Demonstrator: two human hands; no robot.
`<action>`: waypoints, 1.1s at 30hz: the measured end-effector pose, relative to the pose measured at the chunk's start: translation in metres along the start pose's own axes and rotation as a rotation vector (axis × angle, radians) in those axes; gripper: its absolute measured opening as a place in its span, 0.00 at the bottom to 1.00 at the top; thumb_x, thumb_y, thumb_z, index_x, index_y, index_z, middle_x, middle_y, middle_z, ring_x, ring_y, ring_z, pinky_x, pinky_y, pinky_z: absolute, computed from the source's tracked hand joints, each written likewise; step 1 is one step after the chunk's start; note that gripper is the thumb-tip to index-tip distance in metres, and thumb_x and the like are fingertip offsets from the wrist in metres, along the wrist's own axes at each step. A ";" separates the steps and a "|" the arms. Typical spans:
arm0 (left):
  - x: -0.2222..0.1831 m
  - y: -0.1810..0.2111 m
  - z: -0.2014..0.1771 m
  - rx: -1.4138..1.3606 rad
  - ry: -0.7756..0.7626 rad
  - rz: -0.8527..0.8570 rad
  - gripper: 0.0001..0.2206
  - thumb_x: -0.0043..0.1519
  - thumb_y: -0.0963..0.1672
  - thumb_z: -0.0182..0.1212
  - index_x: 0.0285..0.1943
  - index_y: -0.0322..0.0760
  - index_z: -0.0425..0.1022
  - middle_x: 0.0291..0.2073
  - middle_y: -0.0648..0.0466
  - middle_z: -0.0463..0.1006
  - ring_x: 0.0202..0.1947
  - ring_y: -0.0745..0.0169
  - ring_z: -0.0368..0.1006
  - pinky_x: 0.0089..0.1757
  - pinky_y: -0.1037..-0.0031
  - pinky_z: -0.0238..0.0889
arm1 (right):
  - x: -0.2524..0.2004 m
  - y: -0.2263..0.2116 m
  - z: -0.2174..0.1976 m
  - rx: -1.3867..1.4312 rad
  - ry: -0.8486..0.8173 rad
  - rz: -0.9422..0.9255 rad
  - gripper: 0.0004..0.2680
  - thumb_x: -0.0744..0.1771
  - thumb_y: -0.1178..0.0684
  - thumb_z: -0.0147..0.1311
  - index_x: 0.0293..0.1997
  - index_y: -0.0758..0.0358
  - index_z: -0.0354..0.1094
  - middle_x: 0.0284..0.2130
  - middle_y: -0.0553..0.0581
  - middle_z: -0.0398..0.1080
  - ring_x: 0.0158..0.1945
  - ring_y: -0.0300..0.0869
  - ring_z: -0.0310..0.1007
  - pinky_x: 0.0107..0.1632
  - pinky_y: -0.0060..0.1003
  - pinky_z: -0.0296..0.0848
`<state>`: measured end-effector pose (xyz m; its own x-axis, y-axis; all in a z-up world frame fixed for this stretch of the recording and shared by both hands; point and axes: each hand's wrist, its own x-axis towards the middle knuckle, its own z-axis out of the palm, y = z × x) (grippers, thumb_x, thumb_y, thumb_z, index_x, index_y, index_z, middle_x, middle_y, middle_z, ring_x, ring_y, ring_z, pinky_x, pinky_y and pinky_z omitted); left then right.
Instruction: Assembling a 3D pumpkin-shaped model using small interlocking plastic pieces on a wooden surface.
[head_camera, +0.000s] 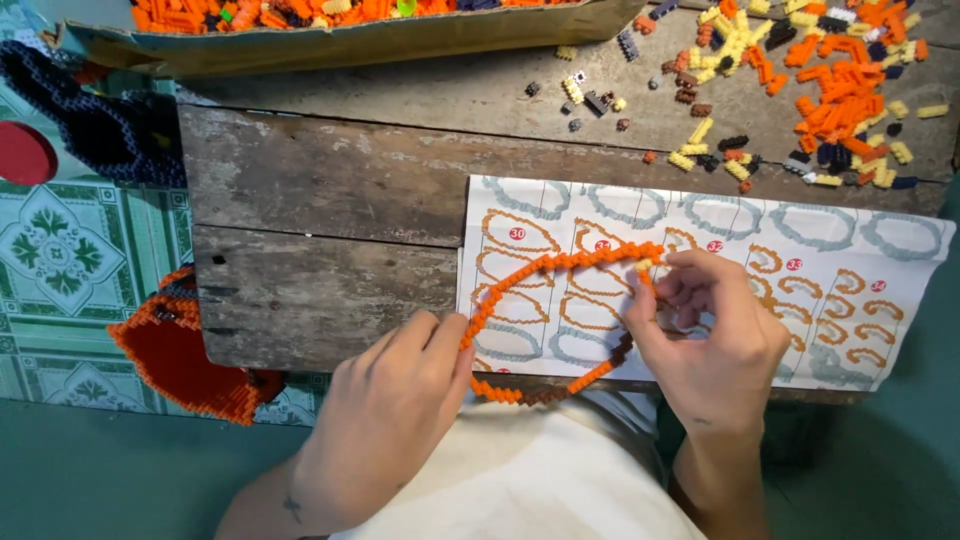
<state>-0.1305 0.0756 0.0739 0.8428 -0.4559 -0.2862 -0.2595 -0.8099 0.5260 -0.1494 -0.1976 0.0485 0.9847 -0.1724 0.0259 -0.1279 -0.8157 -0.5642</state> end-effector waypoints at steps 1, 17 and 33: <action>0.005 -0.003 -0.004 0.002 -0.001 0.000 0.13 0.64 0.40 0.71 0.56 0.33 0.80 0.35 0.53 0.77 0.25 0.63 0.79 0.25 0.69 0.74 | 0.001 0.000 -0.003 0.002 0.000 0.001 0.14 0.67 0.69 0.76 0.54 0.79 0.75 0.31 0.58 0.74 0.28 0.40 0.67 0.33 0.32 0.66; 0.099 -0.066 -0.053 0.235 0.090 0.356 0.11 0.68 0.42 0.72 0.58 0.36 0.80 0.42 0.54 0.75 0.29 0.57 0.76 0.34 0.66 0.74 | 0.031 0.025 -0.022 -0.067 -0.085 -0.159 0.13 0.67 0.67 0.73 0.57 0.76 0.82 0.35 0.61 0.79 0.30 0.43 0.70 0.32 0.36 0.69; 0.079 -0.065 -0.038 0.095 0.223 0.420 0.07 0.71 0.39 0.72 0.56 0.33 0.85 0.45 0.49 0.86 0.33 0.66 0.73 0.33 0.81 0.69 | 0.132 0.087 -0.043 -0.541 -0.039 -0.461 0.06 0.76 0.63 0.80 0.61 0.69 0.90 0.51 0.60 0.72 0.47 0.48 0.71 0.46 0.41 0.74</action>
<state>-0.0286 0.1063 0.0475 0.7337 -0.6689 0.1194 -0.6320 -0.6074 0.4812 -0.0358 -0.3148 0.0383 0.9548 0.2680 0.1287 0.2720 -0.9622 -0.0139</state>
